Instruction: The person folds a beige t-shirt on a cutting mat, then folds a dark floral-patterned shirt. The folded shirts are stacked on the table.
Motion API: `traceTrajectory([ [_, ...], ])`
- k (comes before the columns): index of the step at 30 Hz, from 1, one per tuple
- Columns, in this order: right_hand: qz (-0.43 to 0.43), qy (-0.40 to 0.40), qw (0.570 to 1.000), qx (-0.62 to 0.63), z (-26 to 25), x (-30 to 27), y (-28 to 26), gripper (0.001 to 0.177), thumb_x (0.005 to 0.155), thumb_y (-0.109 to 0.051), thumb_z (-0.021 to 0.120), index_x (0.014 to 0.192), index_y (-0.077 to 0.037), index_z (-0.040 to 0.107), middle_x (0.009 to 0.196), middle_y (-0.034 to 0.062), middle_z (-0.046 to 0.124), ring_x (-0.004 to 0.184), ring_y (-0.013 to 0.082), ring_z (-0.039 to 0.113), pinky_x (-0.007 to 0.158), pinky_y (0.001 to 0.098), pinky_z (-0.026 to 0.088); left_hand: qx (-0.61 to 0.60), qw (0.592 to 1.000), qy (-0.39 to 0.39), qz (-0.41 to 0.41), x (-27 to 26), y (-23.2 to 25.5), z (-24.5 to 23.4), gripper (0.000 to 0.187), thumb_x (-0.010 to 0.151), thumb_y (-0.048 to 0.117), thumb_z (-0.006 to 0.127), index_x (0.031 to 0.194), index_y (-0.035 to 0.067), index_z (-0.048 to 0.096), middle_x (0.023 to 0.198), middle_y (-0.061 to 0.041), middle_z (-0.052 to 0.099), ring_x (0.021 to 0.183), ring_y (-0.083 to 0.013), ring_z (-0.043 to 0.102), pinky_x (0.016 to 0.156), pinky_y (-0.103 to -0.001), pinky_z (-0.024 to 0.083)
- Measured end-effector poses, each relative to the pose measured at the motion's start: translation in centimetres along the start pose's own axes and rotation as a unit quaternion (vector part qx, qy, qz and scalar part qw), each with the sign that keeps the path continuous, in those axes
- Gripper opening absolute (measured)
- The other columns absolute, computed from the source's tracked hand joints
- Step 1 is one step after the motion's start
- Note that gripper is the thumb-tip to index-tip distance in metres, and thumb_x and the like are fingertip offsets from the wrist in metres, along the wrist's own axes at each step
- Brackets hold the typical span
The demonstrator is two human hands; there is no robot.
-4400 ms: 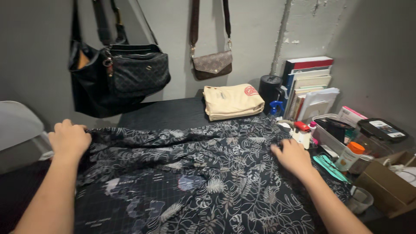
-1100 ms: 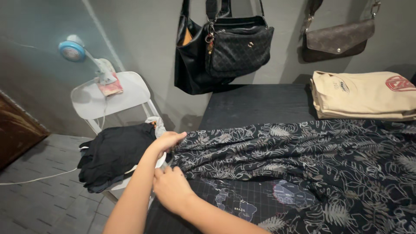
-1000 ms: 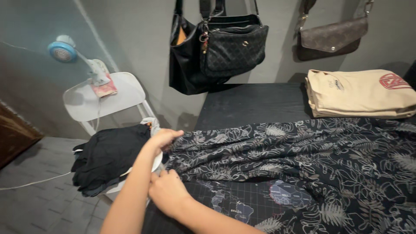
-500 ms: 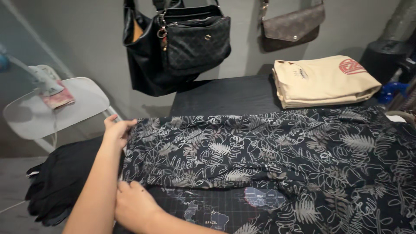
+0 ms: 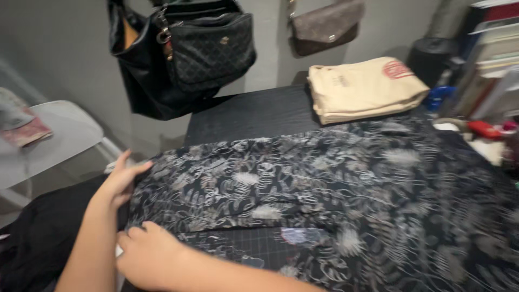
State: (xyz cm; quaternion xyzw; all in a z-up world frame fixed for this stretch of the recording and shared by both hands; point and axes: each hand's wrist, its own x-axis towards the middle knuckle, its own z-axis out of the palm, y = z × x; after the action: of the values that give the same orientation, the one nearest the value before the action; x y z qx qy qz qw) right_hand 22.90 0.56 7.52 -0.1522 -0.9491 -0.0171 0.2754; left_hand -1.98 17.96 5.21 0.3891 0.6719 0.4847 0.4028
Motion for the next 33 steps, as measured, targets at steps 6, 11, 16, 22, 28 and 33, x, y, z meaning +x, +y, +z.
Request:
traceTrajectory([
  [6, 0.19, 0.022, 0.971, 0.14, -13.8, -4.1, 14.3, 0.038, 0.089, -0.019, 0.062, 0.126, -0.016, 0.07, 0.12, 0.0085, 0.073, 0.111, 0.0271, 0.07, 0.093, 0.0398, 0.055, 0.024, 0.996, -0.014, -0.09, -6.9, -2.4, -2.6, 0.085, 0.083, 0.023, 0.075, 0.155, 0.019, 0.031, 0.133, -0.015, 0.055, 0.1, -0.0197, 0.065, 0.075, -0.041, 0.057],
  [11, 0.226, 0.087, 0.969, 0.056, -18.8, -17.8, 20.6, 0.022, 0.095, -0.018, 0.065, 0.11, -0.002, 0.069, 0.109, 0.014, 0.072, 0.1, 0.0294, 0.07, 0.088, 0.0373, 0.056, 0.036, 0.992, -0.051, -0.106, -10.9, -4.3, -3.9, 0.07, 0.083, 0.025, 0.074, 0.145, 0.014, 0.043, 0.116, -0.009, 0.064, 0.092, -0.0165, 0.065, 0.073, -0.037, 0.055],
  [16, 0.329, 0.02, 0.921, 0.208, -18.0, -26.6, 19.3, 0.072, 0.08, -0.036, 0.08, 0.141, -0.01, 0.05, 0.134, 0.0084, 0.066, 0.127, 0.0253, 0.062, 0.108, 0.0377, 0.046, -0.045, 0.998, -0.048, -0.01, -12.5, -7.4, -4.3, 0.07, 0.082, 0.013, 0.073, 0.145, 0.013, 0.043, 0.108, -0.005, 0.069, 0.092, -0.0157, 0.068, 0.075, -0.036, 0.056],
  [22, 0.324, -0.206, 0.924, 0.002, -17.9, -27.5, 19.6, 0.113, 0.078, -0.059, 0.08, 0.163, -0.021, 0.014, 0.168, 0.009, 0.016, 0.152, 0.0321, 0.011, 0.123, 0.0473, 0.012, -0.074, 0.987, 0.001, 0.141, -13.9, -7.5, -5.5, 0.079, 0.085, 0.001, 0.069, 0.157, 0.015, 0.039, 0.11, -0.006, 0.063, 0.088, -0.0163, 0.064, 0.07, -0.033, 0.052],
  [28, 0.249, -0.188, 0.95, -0.002, -18.4, -27.3, 19.4, 0.118, 0.074, -0.061, 0.078, 0.162, -0.017, 0.012, 0.168, 0.0047, 0.019, 0.156, 0.0246, 0.012, 0.125, 0.0477, 0.005, -0.077, 0.981, -0.009, 0.178, -15.1, -5.3, -6.8, 0.084, 0.082, -0.002, 0.066, 0.158, 0.02, 0.035, 0.106, -0.002, 0.061, 0.085, -0.0148, 0.066, 0.069, -0.032, 0.056],
  [33, 0.27, -0.227, 0.935, -0.019, -18.1, -27.6, 19.8, 0.124, 0.074, -0.066, 0.078, 0.165, -0.019, 0.008, 0.17, 0.0023, 0.014, 0.157, 0.0219, 0.005, 0.125, 0.0475, 0.0, -0.013, 0.98, -0.017, 0.2, -12.9, -9.2, -7.5, 0.081, 0.083, -0.003, 0.069, 0.158, 0.015, 0.043, 0.101, -0.005, 0.061, 0.087, -0.0143, 0.064, 0.074, -0.028, 0.05],
])
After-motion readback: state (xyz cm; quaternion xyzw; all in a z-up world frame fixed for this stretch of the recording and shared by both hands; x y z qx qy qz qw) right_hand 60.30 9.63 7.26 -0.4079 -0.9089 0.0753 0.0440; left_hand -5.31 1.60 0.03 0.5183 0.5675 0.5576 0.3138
